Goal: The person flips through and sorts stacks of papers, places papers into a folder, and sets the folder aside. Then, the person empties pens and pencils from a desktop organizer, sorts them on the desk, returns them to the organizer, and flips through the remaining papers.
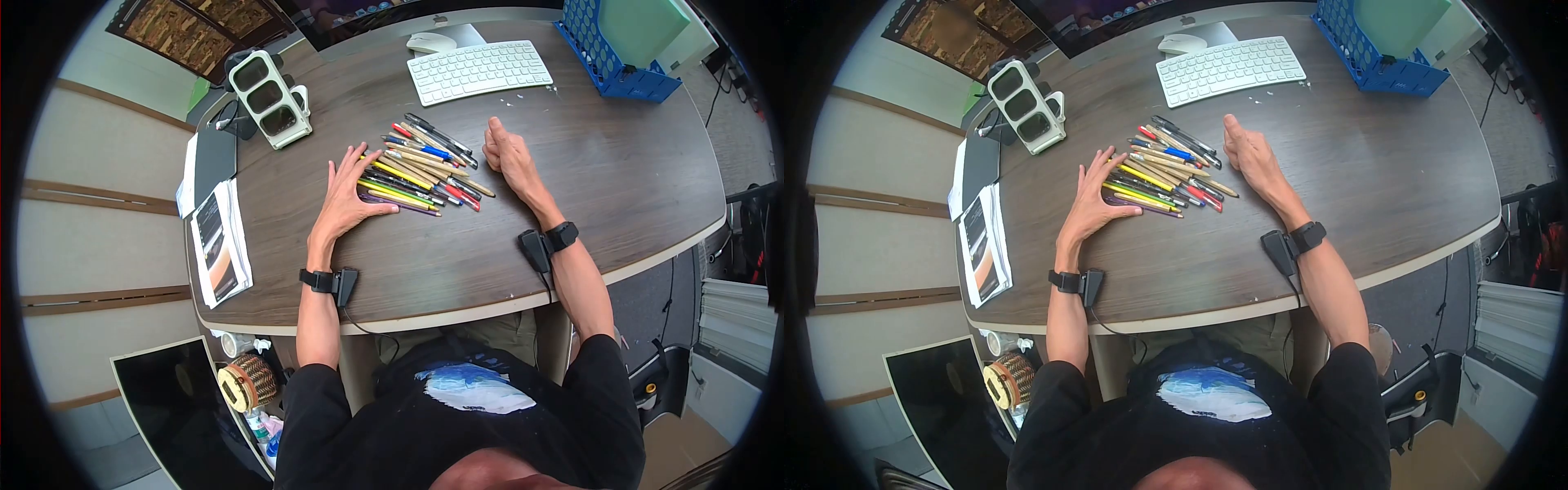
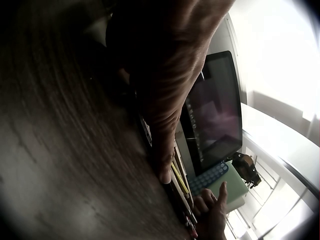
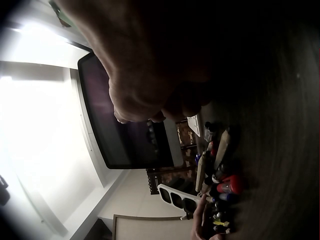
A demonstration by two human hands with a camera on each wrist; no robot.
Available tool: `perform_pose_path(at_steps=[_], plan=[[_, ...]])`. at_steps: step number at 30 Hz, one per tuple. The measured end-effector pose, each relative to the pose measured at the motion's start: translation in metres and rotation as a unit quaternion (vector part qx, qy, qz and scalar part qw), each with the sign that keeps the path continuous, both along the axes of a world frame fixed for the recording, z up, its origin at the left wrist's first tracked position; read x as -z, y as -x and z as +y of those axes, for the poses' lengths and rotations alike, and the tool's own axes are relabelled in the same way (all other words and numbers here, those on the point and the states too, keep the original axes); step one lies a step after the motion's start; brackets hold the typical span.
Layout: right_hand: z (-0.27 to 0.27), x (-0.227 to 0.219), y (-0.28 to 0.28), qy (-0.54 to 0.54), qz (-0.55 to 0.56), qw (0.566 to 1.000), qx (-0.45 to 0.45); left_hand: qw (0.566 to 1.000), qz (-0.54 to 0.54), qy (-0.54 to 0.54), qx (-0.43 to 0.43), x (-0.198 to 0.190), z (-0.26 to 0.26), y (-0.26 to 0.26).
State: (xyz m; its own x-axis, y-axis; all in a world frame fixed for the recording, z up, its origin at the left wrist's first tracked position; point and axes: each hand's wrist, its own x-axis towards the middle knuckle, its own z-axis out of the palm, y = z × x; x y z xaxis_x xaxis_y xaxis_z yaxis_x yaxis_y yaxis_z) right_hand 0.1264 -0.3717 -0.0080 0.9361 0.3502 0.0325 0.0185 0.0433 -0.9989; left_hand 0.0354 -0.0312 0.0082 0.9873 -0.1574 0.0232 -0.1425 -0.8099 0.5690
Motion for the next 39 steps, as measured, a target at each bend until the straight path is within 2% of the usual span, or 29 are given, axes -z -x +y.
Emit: perform_pose_path(at_steps=[14, 16, 34, 39], plan=[[0.001, 0.005, -0.002, -0.007, -0.007, 1.000, 0.002, 1.000, -0.005, 0.010, -0.006, 0.004, 0.001, -0.001], [0.002, -0.008, 0.005, 0.027, -0.005, 0.999, 0.029, 1.000, -0.003, 0.005, -0.004, 0.002, 0.001, 0.000], [-0.001, -0.015, 0.004, 0.047, -0.002, 0.999, 0.010, 1.000, -0.002, 0.002, 0.000, -0.001, -0.001, 0.001], [0.005, -0.013, 0.004, -0.018, 0.018, 1.000, 0.015, 1.000, -0.005, 0.001, 0.001, 0.000, 0.000, 0.001]])
